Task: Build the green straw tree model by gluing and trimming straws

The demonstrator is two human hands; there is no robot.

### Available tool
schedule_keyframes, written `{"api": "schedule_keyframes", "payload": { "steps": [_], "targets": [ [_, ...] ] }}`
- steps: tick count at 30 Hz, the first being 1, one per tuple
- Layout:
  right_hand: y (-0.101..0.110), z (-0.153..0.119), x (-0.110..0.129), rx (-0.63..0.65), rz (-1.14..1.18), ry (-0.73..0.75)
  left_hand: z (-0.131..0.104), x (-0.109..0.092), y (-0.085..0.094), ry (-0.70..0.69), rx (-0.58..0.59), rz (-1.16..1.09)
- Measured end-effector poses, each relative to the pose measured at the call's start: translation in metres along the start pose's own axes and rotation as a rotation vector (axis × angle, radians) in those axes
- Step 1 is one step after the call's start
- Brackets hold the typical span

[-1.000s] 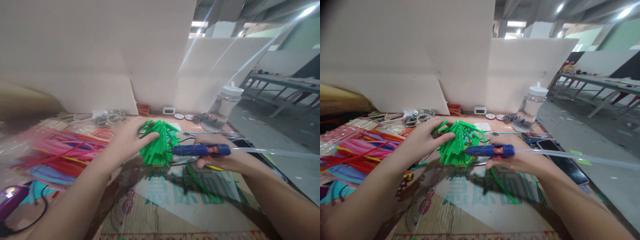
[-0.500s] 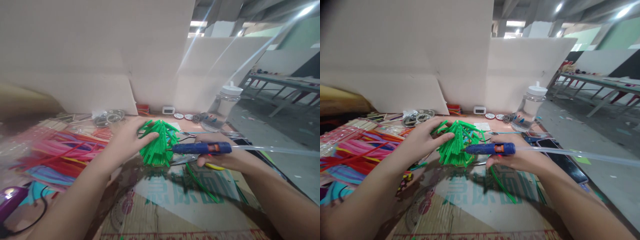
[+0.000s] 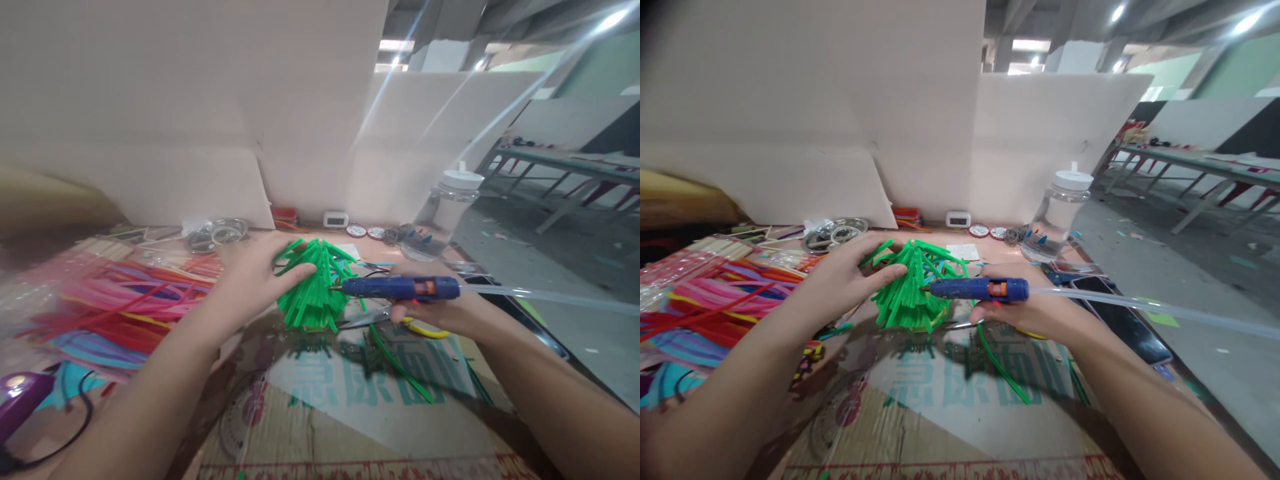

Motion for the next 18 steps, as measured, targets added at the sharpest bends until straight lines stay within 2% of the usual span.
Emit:
{"api": "schedule_keyframes", "payload": {
  "steps": [12,18],
  "targets": [
    [0.0011,-0.0006,-0.0036,-0.093,0.068,-0.04,0.0007,-0.0005,-0.0004,0.005,0.003,0.012],
    [0.0018,0.0001,0.0018,-0.115,0.14,-0.019,0.0005,-0.0019,-0.0005,-0.008,0.002,0.027]
  ]
}}
Point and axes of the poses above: each hand's wrist, its own z-axis towards the middle knuckle, its own y-axis out of the back of the hand, x = y × z, the point moved 9 cm from there along z, towards the middle knuckle, and after that the axes turned 3 degrees about -y, right-handed, at the moved point
